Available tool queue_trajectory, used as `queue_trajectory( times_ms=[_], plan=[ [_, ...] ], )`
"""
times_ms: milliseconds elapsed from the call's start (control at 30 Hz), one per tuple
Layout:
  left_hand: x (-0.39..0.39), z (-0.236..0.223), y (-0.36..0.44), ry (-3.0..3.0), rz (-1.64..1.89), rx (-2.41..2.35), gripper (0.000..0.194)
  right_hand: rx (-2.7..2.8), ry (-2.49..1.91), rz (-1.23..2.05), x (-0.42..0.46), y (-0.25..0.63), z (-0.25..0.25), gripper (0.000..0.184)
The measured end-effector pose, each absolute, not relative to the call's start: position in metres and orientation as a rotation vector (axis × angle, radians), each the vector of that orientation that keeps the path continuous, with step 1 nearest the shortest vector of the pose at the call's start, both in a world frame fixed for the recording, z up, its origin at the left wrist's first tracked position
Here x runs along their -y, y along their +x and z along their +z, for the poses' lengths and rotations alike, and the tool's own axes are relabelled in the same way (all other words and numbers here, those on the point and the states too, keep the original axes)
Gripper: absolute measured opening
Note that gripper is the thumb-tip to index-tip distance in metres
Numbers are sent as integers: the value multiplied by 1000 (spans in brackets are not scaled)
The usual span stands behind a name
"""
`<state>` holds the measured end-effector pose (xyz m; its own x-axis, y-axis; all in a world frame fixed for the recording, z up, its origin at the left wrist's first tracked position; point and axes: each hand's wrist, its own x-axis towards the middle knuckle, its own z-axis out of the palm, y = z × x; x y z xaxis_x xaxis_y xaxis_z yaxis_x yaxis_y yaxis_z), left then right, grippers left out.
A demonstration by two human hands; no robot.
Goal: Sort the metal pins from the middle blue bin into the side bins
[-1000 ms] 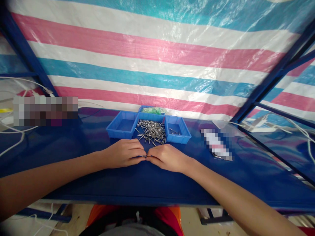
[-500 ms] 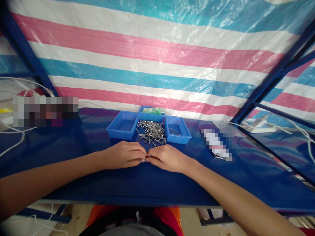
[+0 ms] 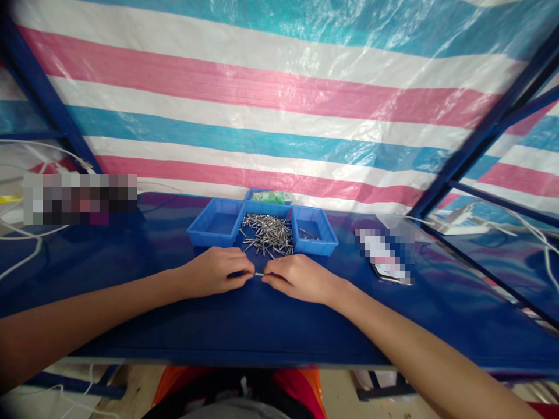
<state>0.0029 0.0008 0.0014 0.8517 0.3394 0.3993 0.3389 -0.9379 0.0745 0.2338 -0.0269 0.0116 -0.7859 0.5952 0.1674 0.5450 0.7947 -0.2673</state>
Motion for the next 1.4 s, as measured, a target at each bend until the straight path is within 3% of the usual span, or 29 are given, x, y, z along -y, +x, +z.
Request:
queue_trajectory(
  times_ms=[567,767,967,1267,1400],
  plan=[
    [-3,2,-2,3012,609,-633,10,2779,-889,254,24,237,12,20],
    [2,5,2,2850,856,-449,16,2795,-862,204,29,231,9,22],
    [2,0,6,2903,833,-309,21,2786,-823,164,30,226,6,24],
    [4,6,7,2833,917,-334,9,2770,-818,256,28,227,7,25],
    [3,4,3,2781,799,-482,8,2750,-846,286,27,231,9,24]
  ],
)
